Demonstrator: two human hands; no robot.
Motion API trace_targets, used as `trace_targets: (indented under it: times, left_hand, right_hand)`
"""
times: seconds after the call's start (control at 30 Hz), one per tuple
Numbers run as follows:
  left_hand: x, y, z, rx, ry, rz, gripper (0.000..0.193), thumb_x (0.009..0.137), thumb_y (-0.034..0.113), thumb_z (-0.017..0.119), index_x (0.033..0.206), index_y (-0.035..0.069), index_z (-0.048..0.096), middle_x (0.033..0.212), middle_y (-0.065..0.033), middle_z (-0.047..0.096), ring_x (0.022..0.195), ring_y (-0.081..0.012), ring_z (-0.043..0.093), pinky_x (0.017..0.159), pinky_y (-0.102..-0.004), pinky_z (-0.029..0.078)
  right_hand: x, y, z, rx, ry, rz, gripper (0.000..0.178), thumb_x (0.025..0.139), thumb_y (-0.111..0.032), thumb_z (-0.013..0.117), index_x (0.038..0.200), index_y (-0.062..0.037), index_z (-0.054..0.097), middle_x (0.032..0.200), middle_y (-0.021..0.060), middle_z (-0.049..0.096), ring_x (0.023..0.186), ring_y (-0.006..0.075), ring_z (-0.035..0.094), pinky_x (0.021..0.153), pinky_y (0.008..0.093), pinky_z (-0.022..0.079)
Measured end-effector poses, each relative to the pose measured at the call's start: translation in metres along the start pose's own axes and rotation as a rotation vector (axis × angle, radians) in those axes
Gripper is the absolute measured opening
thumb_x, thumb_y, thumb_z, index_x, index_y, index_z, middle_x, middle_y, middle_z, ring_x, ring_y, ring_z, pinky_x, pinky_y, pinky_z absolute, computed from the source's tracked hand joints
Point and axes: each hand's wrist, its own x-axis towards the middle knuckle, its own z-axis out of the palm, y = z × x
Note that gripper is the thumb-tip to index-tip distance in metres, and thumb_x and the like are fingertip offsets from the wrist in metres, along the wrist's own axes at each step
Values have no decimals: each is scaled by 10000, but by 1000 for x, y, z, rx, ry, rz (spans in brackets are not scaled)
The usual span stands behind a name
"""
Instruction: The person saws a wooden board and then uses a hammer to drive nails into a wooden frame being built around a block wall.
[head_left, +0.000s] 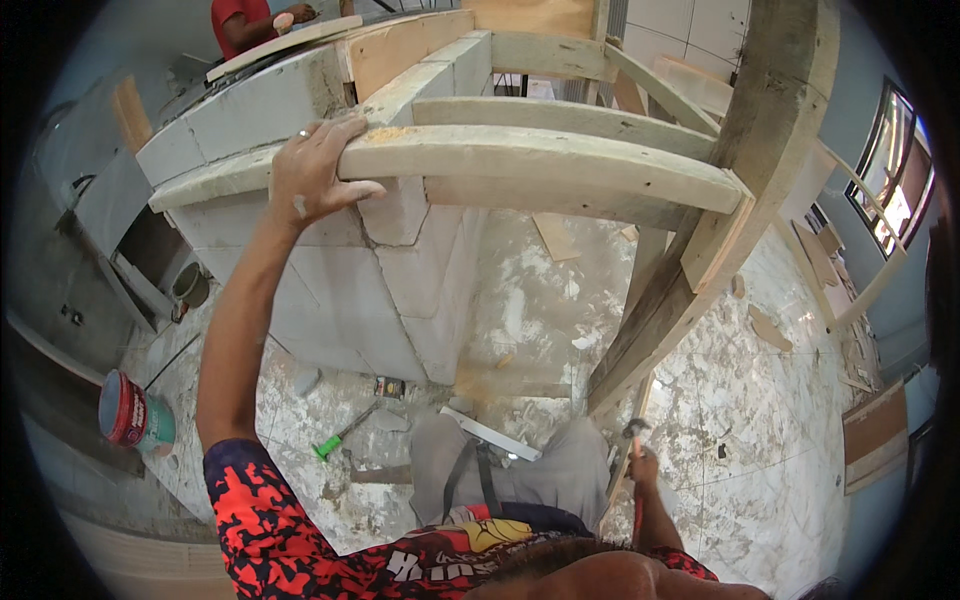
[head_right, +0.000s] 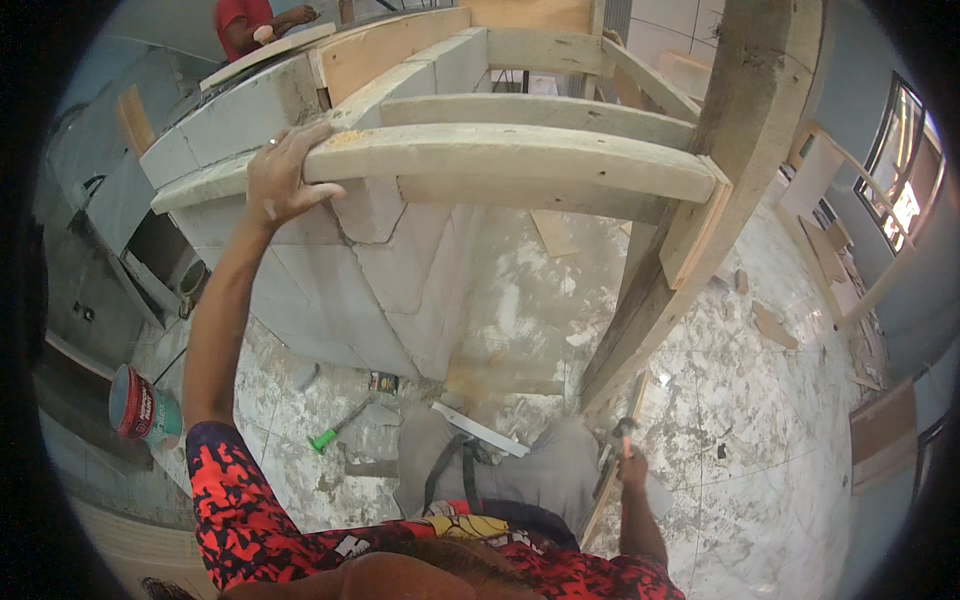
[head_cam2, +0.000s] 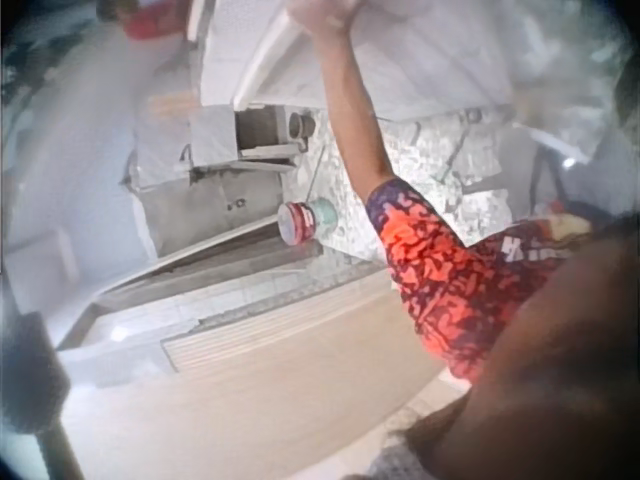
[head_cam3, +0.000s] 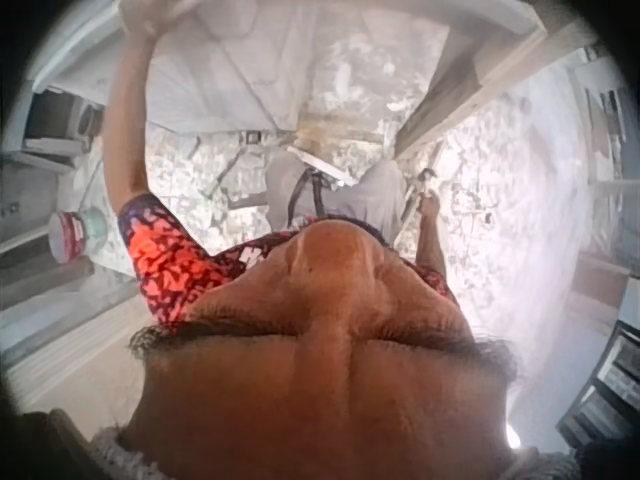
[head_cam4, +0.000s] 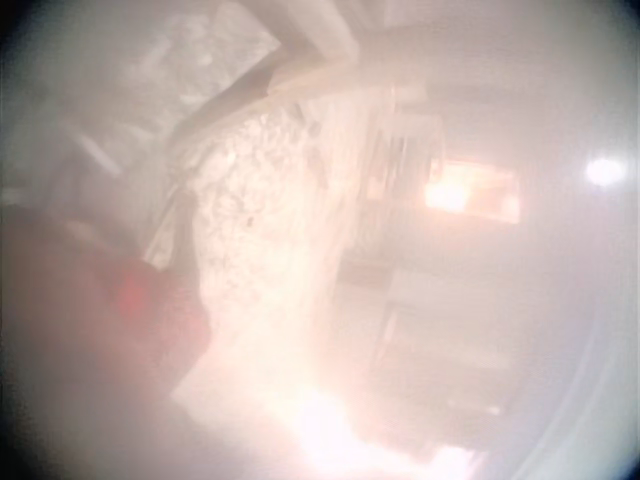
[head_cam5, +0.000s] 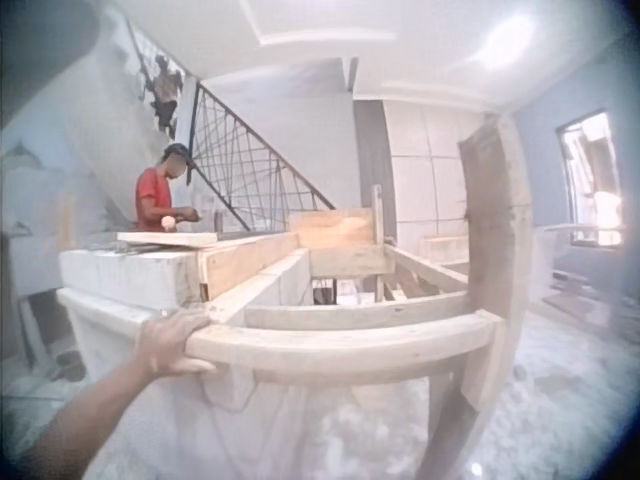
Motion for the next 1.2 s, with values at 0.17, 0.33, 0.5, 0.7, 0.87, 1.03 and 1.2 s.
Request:
trace_targets:
  times: [0.17,0.33,0.5,0.7,0.87,1.03,1.2]
  left_hand:
    - [-4,-13,10,19,-11,64,557,629,261,779,1126,86,597,1134,-72,664,970,-258,645,810,-355,510]
    - [-10,-14,18,18,36,39,565,591,188,790,1116,110,595,1162,-53,656,956,-247,649,773,-321,524]
    - [-9,-22,13,-20,-39,96,527,649,129,757,1141,82,577,1179,-73,642,1009,-247,638,816,-340,527]
    - [-15,-22,17,-39,-40,59,511,681,127,733,1160,102,557,1157,-79,641,984,-260,641,826,-359,527]
    - [-17,-28,18,-22,-67,87,547,663,113,743,1169,84,537,1113,-112,642,978,-287,634,828,-368,520]
    - [-4,-28,16,-9,-126,83,514,673,87,727,1141,59,517,1007,-121,641,942,-310,629,806,-394,511]
    - [-10,-29,22,31,-153,26,488,710,195,735,1159,119,562,1090,-111,644,955,-303,635,803,-412,519]
  right_hand:
    - [-21,78,61,-494,66,-235,292,805,-104,568,1083,-66,647,762,144,676,695,256,665,627,390,511]
    - [-31,105,87,-537,67,-590,212,836,-157,601,958,13,640,742,223,640,722,333,663,637,404,509]
    - [-58,97,119,-551,-80,-342,215,839,-161,599,958,14,638,738,224,639,712,333,661,637,407,509]
    - [-59,87,127,-559,-169,-265,219,842,-166,596,959,15,636,734,224,637,700,333,658,637,410,509]
    - [-51,83,140,-563,-231,-251,223,844,-170,594,959,16,634,731,224,635,689,333,656,636,413,509]
    - [-36,85,146,-562,-273,-235,227,847,-175,593,960,18,633,727,224,633,679,333,654,636,416,508]
    - [-53,96,135,-567,-307,-175,230,849,-179,591,960,19,631,723,224,632,669,333,652,636,418,508]
